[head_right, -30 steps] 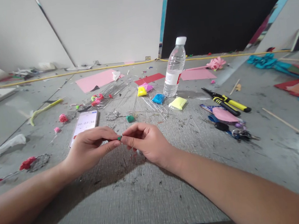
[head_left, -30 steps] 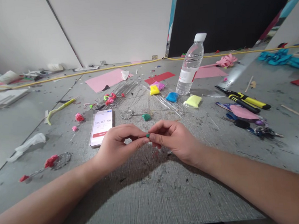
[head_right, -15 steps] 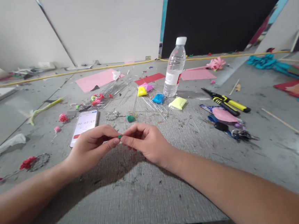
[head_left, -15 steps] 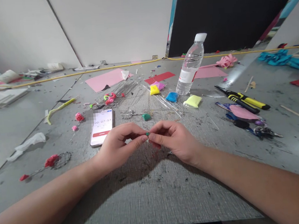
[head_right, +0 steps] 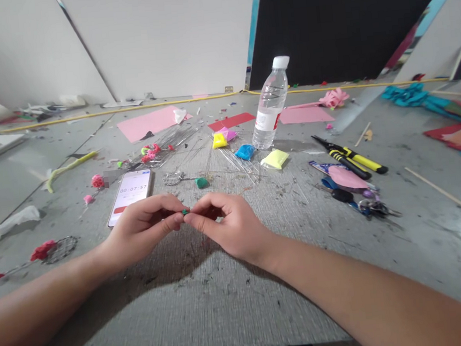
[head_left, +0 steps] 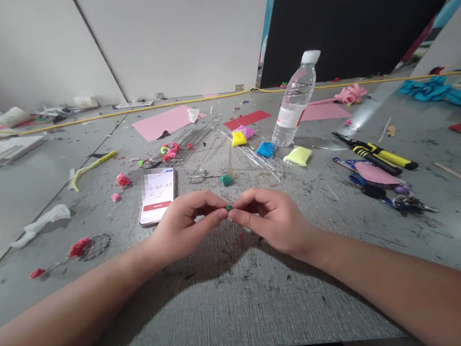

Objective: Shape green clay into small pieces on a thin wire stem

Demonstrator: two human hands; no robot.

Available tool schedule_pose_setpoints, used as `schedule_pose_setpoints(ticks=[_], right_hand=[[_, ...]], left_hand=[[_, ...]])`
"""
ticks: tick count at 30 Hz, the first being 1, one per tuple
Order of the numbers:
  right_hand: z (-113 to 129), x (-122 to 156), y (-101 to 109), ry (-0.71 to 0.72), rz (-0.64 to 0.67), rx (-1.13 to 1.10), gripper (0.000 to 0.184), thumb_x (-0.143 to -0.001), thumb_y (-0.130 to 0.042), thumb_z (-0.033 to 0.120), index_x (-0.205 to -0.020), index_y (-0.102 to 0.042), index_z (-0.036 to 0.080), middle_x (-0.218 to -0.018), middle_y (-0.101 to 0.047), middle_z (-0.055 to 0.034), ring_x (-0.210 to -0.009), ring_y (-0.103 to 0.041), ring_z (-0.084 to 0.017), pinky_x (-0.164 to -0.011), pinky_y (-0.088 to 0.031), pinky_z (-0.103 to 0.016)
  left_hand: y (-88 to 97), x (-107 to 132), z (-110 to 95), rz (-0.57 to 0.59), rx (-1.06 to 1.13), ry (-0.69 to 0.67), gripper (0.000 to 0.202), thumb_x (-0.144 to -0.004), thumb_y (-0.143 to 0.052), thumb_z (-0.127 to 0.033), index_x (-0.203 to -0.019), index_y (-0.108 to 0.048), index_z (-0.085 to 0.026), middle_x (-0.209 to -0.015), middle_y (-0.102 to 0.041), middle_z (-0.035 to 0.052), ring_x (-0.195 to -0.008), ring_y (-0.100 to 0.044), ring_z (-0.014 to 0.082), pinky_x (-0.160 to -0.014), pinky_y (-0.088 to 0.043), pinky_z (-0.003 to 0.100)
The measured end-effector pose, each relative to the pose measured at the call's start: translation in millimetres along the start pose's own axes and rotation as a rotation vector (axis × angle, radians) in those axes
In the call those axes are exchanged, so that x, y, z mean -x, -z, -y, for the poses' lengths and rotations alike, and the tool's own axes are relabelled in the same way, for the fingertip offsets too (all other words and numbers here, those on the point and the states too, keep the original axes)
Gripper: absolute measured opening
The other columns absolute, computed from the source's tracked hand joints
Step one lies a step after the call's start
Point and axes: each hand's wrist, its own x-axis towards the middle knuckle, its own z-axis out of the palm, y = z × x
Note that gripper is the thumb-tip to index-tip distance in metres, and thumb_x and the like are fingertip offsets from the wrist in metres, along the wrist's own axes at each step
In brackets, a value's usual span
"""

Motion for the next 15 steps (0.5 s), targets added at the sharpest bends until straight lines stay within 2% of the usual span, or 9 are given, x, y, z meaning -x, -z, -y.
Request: schedule_pose_setpoints(ticks=[7,15], right_hand=[[6.7,0.3,0.9,0.109,-0.001,0.107,0.018,-0.088,-0.077,0.035,-0.079,-0.07,0.022,-0.072,-0.071,0.0001,-0.064,-0.061,-0.014,-0.06,-0.049,-0.029],[6.4,0.6,0.6,0.09,0.017,0.112,0.018,-0.088,-0.075,0.034,-0.076,-0.069,0.022,-0.071,-0.07,0.0001,-0.063,-0.06,-0.013,-0.059,-0.047,-0.029]], left_hand=[[1.7,-0.8,-2.3,0.048,0.012,-0.001,0.01,-0.095,-0.063,-0.02,-0.091,-0.071,-0.016,-0.08,-0.072,0.0043,-0.072,-0.065,0.0139,-0.06,-0.05,0.024],[4.4,-1.3,-2.2,0.096,0.031,-0.045,0.011,-0.097,-0.061,-0.018,-0.094,-0.072,-0.016,-0.078,-0.071,0.0034,-0.069,-0.064,0.0131,-0.061,-0.051,0.024]])
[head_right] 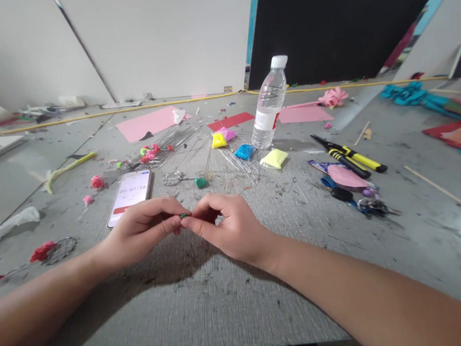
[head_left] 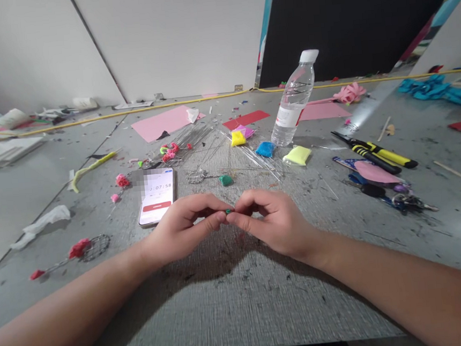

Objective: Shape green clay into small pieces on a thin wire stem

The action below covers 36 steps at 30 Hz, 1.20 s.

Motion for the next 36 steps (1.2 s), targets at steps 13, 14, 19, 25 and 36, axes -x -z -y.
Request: schedule_pose_setpoints(ticks=[13,14,19,25,36], right_hand=[[-5.4,-1.1,1.4,-0.077,0.003,-0.105,0.033,-0.076,-0.088,0.045,-0.071,-0.066,0.022,-0.065,-0.067,0.0019,-0.058,-0.057,-0.013,-0.056,-0.046,-0.029],[-5.7,-1.4,1.6,-0.079,0.003,-0.11,0.033,-0.075,-0.089,0.046,-0.071,-0.066,0.022,-0.065,-0.067,0.0017,-0.059,-0.057,-0.013,-0.057,-0.046,-0.029],[-5.9,-3.4,3.8,-0.08,0.027,-0.09,0.037,-0.07,-0.091,0.048,-0.069,-0.066,0.022,-0.064,-0.065,0.0019,-0.06,-0.057,-0.013,-0.058,-0.046,-0.03],[-8.8,-6.0,7.3,-0.106,0.087,-0.069,0.041,-0.069,-0.089,0.055,-0.068,-0.065,0.022,-0.063,-0.063,0.002,-0.059,-0.055,-0.013,-0.056,-0.043,-0.029],[-31.5,-29.4,29.6,0.053,0.017,0.305,0.04,-0.09,-0.07,0.054,-0.068,-0.064,0.021,-0.063,-0.062,0.0001,-0.06,-0.052,-0.014,-0.06,-0.04,-0.031]], left_hand=[[4.1,-1.2,2.4,0.111,0.099,-0.016,0.016,-0.099,-0.063,-0.024,-0.103,-0.076,-0.016,-0.08,-0.075,0.0065,-0.071,-0.069,0.0156,-0.065,-0.057,0.025],[4.0,-1.3,3.4,0.119,0.11,-0.027,0.016,-0.099,-0.064,-0.025,-0.106,-0.077,-0.017,-0.081,-0.076,0.0068,-0.073,-0.07,0.0161,-0.067,-0.057,0.026],[2.6,-1.0,8.7,0.163,0.168,-0.077,0.019,-0.099,-0.066,-0.026,-0.112,-0.078,-0.021,-0.087,-0.077,0.0074,-0.077,-0.072,0.0163,-0.072,-0.059,0.028],[0.3,-1.4,9.1,0.117,0.165,-0.055,0.014,-0.096,-0.071,-0.03,-0.101,-0.081,-0.021,-0.084,-0.079,0.0074,-0.075,-0.073,0.0174,-0.07,-0.058,0.029],[17.2,-6.9,23.7,0.184,-0.079,-0.05,0.015,-0.095,-0.067,-0.021,-0.103,-0.08,-0.02,-0.086,-0.078,0.0064,-0.074,-0.07,0.0155,-0.067,-0.054,0.027]])
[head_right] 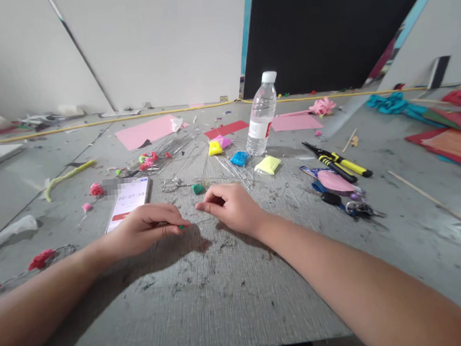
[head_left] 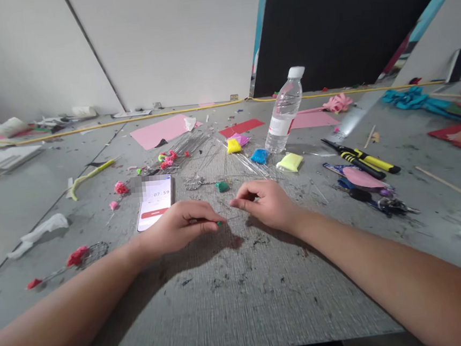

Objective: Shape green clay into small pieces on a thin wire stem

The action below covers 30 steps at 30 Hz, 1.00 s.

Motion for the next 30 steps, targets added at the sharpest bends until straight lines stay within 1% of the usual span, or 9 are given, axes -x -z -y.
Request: schedule_pose_setpoints(ticks=[2,7,9,10,14,20,23,26,30], right_hand=[[-8.0,-5.4,9.0,-0.002,-0.171,0.116,0.032,-0.096,-0.062,0.044,-0.073,-0.062,0.022,-0.062,-0.061,0.0003,-0.059,-0.055,-0.016,-0.062,-0.042,-0.033],[-33.6,-23.2,48.5,0.014,-0.779,0.224,0.015,-0.098,-0.046,0.027,-0.099,-0.059,0.022,-0.081,-0.065,-0.0044,-0.067,-0.061,-0.018,-0.069,-0.049,-0.036],[-46.5,-33.1,66.1,-0.007,-0.936,0.247,0.011,-0.092,-0.051,0.024,-0.102,-0.055,0.022,-0.09,-0.065,-0.0064,-0.075,-0.062,-0.019,-0.072,-0.051,-0.037],[-53.3,-38.4,73.8,-0.05,-0.97,0.254,0.018,-0.087,-0.057,0.022,-0.104,-0.054,0.021,-0.094,-0.064,-0.0074,-0.08,-0.062,-0.02,-0.074,-0.051,-0.037],[-78.3,-60.3,92.9,-0.241,-0.97,0.221,0.044,-0.074,-0.072,0.028,-0.112,-0.051,0.019,-0.113,-0.061,-0.0116,-0.099,-0.063,-0.024,-0.087,-0.051,-0.039],[-97.4,-91.9,103.3,-0.369,-0.914,0.18,0.069,-0.061,-0.087,0.039,-0.117,-0.051,0.019,-0.113,-0.067,-0.0105,-0.106,-0.066,-0.029,-0.094,-0.05,-0.042],[-98.7,-110.1,107.9,-0.411,-0.91,0.185,0.069,-0.056,-0.089,0.034,-0.115,-0.053,0.021,-0.111,-0.069,-0.0081,-0.1,-0.068,-0.027,-0.091,-0.052,-0.04],[-94.7,-124.4,108.4,-0.462,-0.93,0.205,0.059,-0.052,-0.089,0.028,-0.101,-0.056,0.023,-0.101,-0.071,-0.0048,-0.095,-0.068,-0.028,-0.089,-0.053,-0.041],[-77.5,-127.1,103.6,-0.457,-0.98,0.22,0.048,-0.05,-0.087,0.024,-0.085,-0.054,0.022,-0.092,-0.071,-0.0062,-0.093,-0.069,-0.03,-0.089,-0.054,-0.043]], left_hand=[[2.9,-0.6,2.9,0.051,-0.056,-0.022,0.017,-0.097,-0.064,-0.021,-0.104,-0.079,-0.02,-0.086,-0.077,0.0068,-0.074,-0.07,0.0155,-0.067,-0.053,0.026],[3.9,0.6,5.7,0.183,-0.25,-0.101,0.023,-0.1,-0.057,-0.019,-0.11,-0.078,-0.018,-0.092,-0.075,0.0093,-0.079,-0.07,0.0171,-0.068,-0.053,0.026],[2.6,1.2,6.7,0.201,-0.321,-0.099,0.024,-0.101,-0.056,-0.018,-0.11,-0.078,-0.019,-0.093,-0.073,0.0089,-0.079,-0.07,0.0172,-0.07,-0.053,0.026],[2.0,1.4,7.3,0.202,-0.351,-0.094,0.024,-0.1,-0.056,-0.018,-0.109,-0.079,-0.019,-0.092,-0.073,0.0084,-0.079,-0.069,0.0171,-0.07,-0.053,0.026],[0.5,0.6,7.3,0.212,-0.441,-0.057,0.024,-0.099,-0.056,-0.018,-0.109,-0.079,-0.02,-0.093,-0.071,0.0074,-0.08,-0.069,0.0184,-0.072,-0.053,0.027],[-0.7,0.9,0.7,0.252,-0.545,0.03,0.024,-0.1,-0.055,-0.021,-0.109,-0.077,-0.019,-0.097,-0.069,0.0078,-0.084,-0.068,0.0206,-0.075,-0.052,0.03],[-2.6,2.8,2.5,0.2,-0.56,0.012,0.02,-0.097,-0.062,-0.025,-0.112,-0.075,-0.019,-0.097,-0.069,0.0079,-0.085,-0.068,0.0214,-0.074,-0.053,0.031],[-3.6,3.9,5.5,0.137,-0.546,-0.015,0.018,-0.096,-0.066,-0.028,-0.109,-0.074,-0.019,-0.096,-0.07,0.007,-0.085,-0.069,0.0211,-0.074,-0.053,0.03],[-2.8,4.6,6.8,0.046,-0.567,-0.039,0.017,-0.098,-0.062,-0.027,-0.106,-0.073,-0.017,-0.097,-0.07,0.0078,-0.086,-0.07,0.0211,-0.074,-0.054,0.031]])
